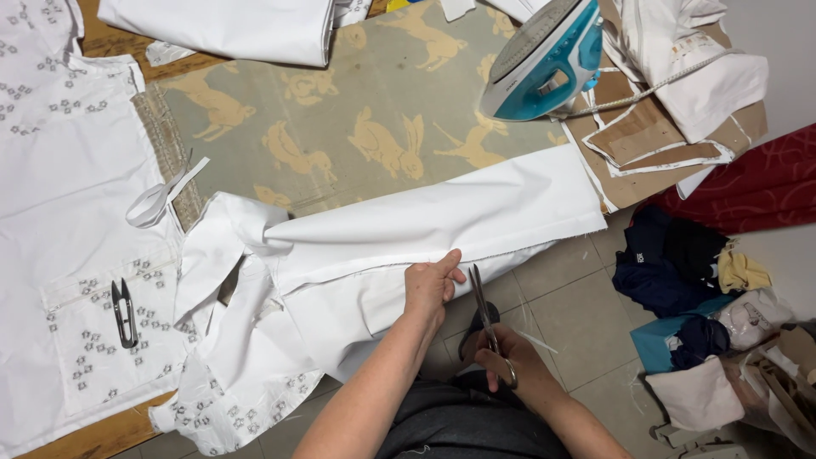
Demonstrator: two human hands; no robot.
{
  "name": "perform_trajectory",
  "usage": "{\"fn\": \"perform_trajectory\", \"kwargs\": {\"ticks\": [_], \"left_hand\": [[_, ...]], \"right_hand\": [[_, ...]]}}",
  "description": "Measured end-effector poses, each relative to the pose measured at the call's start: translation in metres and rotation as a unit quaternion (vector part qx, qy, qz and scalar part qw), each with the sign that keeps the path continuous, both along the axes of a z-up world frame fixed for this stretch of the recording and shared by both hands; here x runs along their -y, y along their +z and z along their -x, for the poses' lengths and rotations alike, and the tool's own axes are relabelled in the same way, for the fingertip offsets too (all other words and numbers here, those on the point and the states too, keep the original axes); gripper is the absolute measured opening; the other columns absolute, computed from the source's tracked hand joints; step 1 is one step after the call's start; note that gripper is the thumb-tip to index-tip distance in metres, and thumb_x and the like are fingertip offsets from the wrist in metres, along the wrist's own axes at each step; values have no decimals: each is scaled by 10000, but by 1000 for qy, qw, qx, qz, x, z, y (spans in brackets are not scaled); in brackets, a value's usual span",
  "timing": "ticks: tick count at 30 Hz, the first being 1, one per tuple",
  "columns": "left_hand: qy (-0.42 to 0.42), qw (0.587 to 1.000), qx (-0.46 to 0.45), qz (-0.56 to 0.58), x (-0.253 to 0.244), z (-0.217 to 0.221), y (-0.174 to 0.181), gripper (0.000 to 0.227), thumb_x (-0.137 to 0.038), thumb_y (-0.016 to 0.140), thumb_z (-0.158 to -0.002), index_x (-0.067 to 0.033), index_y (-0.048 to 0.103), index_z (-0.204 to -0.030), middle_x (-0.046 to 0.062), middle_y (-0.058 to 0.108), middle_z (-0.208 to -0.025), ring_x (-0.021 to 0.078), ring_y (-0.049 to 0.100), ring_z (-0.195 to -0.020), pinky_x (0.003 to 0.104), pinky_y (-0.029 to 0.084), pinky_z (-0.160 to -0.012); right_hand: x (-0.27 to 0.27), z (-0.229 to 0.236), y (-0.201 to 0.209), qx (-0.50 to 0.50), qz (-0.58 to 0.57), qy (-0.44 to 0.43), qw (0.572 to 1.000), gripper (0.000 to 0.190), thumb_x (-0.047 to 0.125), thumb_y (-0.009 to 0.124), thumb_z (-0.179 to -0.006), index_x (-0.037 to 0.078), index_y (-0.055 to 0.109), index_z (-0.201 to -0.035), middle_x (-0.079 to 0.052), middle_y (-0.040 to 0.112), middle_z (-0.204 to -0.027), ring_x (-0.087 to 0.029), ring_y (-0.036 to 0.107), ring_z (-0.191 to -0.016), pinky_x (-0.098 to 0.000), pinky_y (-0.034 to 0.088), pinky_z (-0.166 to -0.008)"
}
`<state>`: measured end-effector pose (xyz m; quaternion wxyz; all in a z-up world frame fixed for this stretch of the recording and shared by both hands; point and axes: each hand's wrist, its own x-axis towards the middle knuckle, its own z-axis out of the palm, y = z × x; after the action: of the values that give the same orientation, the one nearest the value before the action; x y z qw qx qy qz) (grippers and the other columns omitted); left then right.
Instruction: Ironing and cutting white fabric pieces on a workbench
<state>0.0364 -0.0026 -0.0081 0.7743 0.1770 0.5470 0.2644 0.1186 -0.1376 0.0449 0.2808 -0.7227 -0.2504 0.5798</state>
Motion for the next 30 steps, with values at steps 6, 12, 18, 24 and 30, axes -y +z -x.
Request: {"fn": "perform_trajectory", "kwargs": {"ticks": [6,12,18,24,30], "left_hand": [[-4,1000,-21,-13,3,1,5,358,-183,723,-709,-32,528,-450,108,549,-455,104,293,-278,245,455,-663],[8,999,-1,-32,6,2,-2,382,-158,728,-726,-32,532,-423,111,546,-442,96,297,-274,191,372,-473],[-7,999,5,-43,5,5,-2,355,-159,753,-696,-39,543,-436,112,564,-457,95,309,-285,199,381,-457],[-13,999,7,-41,3,6,-1,360,-166,752,-690,-27,543,-434,115,547,-448,101,305,-299,200,312,-404],[-29,998,-2,-49,2,7,6,384,-157,741,-701,-35,530,-404,104,533,-424,102,308,-306,209,366,-463]], "right_hand": [[-12,-1,11,28,32,19,999,72,152,574,-720,89,572,-755,-56,502,-444,-132,464,-432,-275,374,-527],[-16,-3,4,32,22,27,999,103,178,616,-709,98,553,-719,-40,505,-435,-117,449,-422,-266,357,-512],[-21,-1,10,50,55,16,997,132,204,628,-701,106,541,-714,-49,467,-397,-125,413,-423,-272,353,-521],[-23,2,7,87,86,15,992,159,200,668,-660,111,538,-683,-32,413,-363,-129,404,-391,-266,359,-510],[-23,2,15,60,79,12,995,111,158,651,-661,87,606,-733,-46,479,-425,-125,434,-403,-259,381,-505]]}}
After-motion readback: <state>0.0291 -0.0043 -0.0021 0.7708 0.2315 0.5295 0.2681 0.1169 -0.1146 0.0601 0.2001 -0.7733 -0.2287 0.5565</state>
